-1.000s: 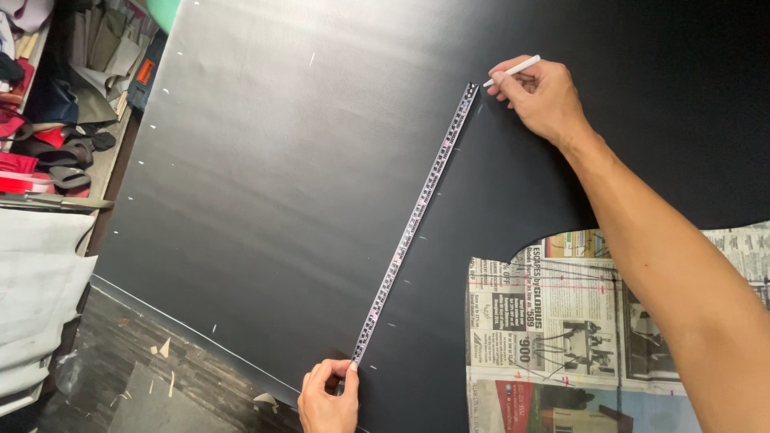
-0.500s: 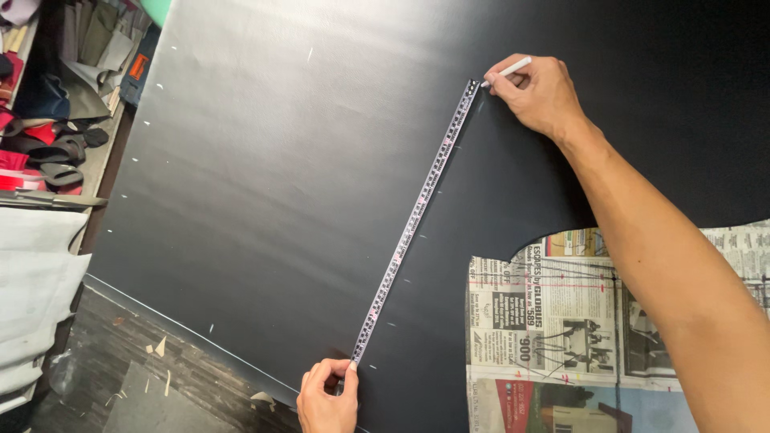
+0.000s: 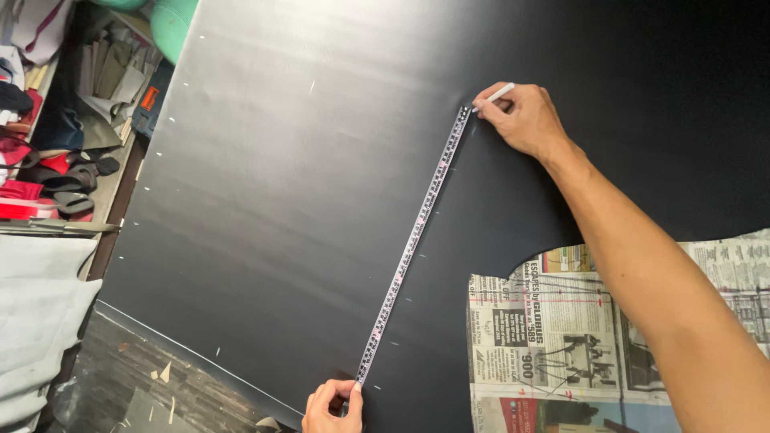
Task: The person measures and marks a large black sheet on a workbench using a metal ruler and a white marker. They draw straight lines and a grid pattern across the sheet, occasionally repositioning the ruler and adjusting the newspaper placed nearby.
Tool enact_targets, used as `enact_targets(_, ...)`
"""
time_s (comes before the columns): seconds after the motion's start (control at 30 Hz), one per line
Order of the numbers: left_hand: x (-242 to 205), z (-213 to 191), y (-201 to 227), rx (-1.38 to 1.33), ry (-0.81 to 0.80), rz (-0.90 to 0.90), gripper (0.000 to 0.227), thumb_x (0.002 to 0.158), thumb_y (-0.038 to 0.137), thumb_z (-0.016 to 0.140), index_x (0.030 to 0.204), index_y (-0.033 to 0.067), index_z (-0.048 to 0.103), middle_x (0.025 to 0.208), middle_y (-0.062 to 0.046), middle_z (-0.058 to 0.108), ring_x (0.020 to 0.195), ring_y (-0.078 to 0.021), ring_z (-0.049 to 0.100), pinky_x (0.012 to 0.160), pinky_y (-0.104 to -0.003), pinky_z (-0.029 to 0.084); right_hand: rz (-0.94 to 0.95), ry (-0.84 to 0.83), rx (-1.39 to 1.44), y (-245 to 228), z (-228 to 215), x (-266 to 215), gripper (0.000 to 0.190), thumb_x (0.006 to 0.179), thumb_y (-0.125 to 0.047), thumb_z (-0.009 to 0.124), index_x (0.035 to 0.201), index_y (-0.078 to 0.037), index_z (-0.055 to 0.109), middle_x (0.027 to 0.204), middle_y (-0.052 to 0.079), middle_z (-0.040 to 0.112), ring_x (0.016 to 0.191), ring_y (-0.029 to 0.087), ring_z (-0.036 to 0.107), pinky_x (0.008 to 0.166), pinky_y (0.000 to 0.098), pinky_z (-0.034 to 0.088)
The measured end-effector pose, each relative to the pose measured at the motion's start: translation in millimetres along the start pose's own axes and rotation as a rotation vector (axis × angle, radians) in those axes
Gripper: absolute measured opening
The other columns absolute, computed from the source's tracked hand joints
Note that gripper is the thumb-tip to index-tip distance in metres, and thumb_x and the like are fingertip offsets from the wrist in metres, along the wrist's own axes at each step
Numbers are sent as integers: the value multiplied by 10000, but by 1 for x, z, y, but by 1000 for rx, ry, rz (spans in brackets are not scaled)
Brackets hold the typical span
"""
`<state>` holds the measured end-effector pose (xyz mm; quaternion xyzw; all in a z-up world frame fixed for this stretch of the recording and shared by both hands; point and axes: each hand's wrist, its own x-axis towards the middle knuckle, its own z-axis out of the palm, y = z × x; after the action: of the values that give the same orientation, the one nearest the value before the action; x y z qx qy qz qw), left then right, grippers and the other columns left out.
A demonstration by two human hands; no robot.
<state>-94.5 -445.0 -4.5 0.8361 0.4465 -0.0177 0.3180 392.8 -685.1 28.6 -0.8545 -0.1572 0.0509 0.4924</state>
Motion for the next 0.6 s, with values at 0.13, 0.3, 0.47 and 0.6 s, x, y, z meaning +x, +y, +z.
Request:
enact_targets(0.13, 0, 9, -22, 0, 23, 56, 58, 692, 103, 840, 715, 132, 796, 605, 23, 675, 607, -116, 612, 563, -278, 535, -21, -22, 5, 3, -5, -7, 195, 988, -238, 694, 1043, -71, 778, 841, 23, 753, 728, 94, 666, 685, 274, 528)
enact_targets(0.3, 8, 24, -53, -17, 60, 81, 77, 670, 122, 863, 707, 118, 796, 606, 15, 683, 579, -131, 609, 522, -295, 521, -21, 16, -13, 11, 0, 1, 203, 977, -243, 704, 1050, -72, 784, 839, 52, 758, 731, 135, 678, 689, 309, 532)
enact_targets(0.47, 39, 64, -51, -90, -7, 182, 115, 679, 140, 859, 758, 108, 782, 650, -3, 683, 604, -151, 624, 537, -307, 531, -172, 60, -30, 19, -2, 2, 159, 933, -222, 721, 996, -91, 786, 917, 63, 788, 826, 147, 754, 750, 297, 582)
enact_targets(0.6, 55, 100, -23, -37, -231, 249, 151, 686, 154, 856, 798, 100, 771, 684, -18, 683, 623, -167, 636, 548, -318, 538, -152, 106, 53, 16, 15, 3, 171, 921, -232, 681, 997, -101, 760, 922, 75, 785, 884, 200, 774, 786, 312, 579)
